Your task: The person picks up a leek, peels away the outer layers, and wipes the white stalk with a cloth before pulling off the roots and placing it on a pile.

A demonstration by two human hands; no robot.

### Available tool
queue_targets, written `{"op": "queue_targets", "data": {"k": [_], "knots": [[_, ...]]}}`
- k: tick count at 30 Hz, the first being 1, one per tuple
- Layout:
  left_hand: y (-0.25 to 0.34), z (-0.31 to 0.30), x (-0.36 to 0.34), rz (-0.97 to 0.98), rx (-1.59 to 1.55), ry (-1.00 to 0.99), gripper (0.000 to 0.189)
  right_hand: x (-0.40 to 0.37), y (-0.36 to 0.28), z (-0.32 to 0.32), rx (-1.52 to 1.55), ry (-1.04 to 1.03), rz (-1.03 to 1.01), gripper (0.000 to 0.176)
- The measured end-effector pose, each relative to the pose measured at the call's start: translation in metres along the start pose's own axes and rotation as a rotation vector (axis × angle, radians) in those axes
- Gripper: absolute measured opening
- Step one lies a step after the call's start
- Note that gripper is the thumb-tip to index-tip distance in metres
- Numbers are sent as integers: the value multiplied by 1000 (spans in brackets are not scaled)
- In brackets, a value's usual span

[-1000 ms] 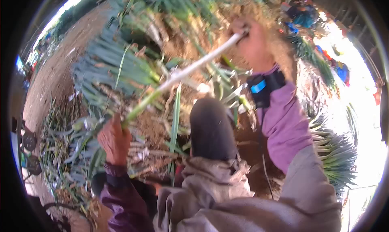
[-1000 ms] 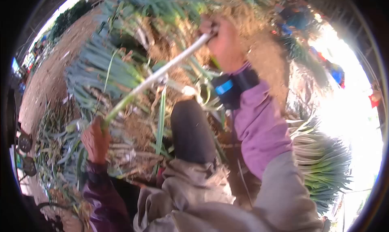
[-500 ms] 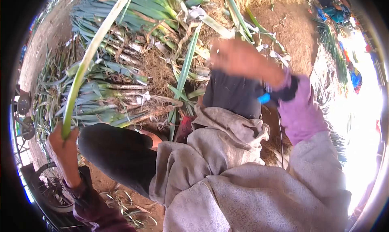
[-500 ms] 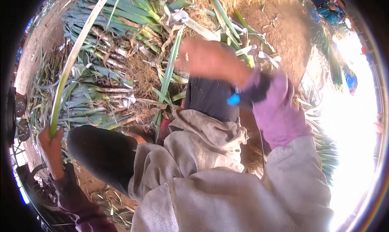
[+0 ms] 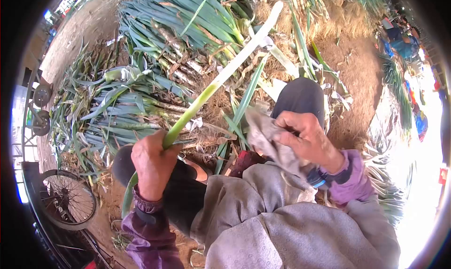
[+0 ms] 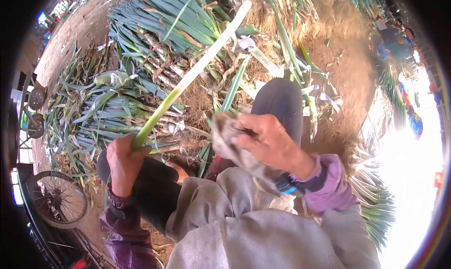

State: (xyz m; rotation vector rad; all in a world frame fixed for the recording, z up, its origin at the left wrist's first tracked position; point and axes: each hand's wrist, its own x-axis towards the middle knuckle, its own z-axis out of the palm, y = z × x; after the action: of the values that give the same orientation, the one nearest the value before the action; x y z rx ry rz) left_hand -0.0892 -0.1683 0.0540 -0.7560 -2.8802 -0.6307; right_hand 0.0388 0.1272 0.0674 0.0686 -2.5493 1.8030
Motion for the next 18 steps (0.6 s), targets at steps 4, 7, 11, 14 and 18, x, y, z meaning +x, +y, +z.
{"op": "queue_targets", "data": {"k": [4,7,11,14,18], "knots": [[32,3,2,133,37,208,25,27,-19,71,813,242,44,5],[58,0,2,156,95,276,20,47,-20,109,1388,281,171,17],[95,-4,-9,51,90,150,20,51,-11,113,1285,307,24,27],[111,5,-14,71,109,92,27,50,10,114,695,507,-134,29],[132,16,-18,100,215,185,21,46,6,103,498,640,-151,32]]}}
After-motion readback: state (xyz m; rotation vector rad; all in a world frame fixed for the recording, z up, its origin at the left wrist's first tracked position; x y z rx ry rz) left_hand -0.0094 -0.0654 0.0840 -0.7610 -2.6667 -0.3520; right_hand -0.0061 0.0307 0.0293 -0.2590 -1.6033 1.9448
